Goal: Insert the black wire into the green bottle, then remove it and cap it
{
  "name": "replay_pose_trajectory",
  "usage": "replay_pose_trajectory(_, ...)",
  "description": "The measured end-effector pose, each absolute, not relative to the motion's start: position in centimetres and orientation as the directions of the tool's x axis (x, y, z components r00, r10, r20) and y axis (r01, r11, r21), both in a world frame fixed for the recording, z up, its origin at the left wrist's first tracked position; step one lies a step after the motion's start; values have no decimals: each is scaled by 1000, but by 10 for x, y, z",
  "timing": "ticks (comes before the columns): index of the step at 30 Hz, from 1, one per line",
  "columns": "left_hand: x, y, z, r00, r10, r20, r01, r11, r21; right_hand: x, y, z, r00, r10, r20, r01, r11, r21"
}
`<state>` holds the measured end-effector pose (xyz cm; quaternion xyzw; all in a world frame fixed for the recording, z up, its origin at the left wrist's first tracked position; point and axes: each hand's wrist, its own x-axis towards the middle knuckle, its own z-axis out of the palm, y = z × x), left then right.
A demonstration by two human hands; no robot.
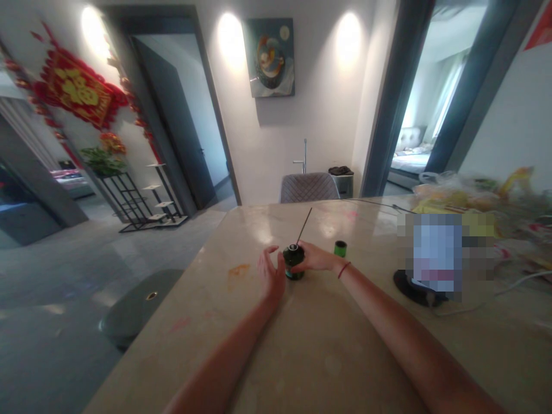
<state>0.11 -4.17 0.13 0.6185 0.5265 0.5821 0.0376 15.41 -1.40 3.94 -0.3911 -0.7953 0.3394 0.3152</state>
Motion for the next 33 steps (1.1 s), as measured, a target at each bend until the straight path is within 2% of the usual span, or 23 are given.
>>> replay_pose_trajectory(6,2,-43,3,-240,700,672,615,-426,663,154,-12,39,-501,827,256,423,492,-761)
replay_pose_trajectory(13,2,-45,5,-242,680,693,617,-443,650,151,-2,27,-384,873,300,484,467,-740)
replay_pose_trajectory(26,-1,-44,4,-225,653,723,634,-465,618,150,50,-15,-213,885,414,366,465,-806)
replay_pose_trajectory(33,-2,-45,4,-228,647,727,652,-453,608,145,76,-30,24,935,353,549,283,-787)
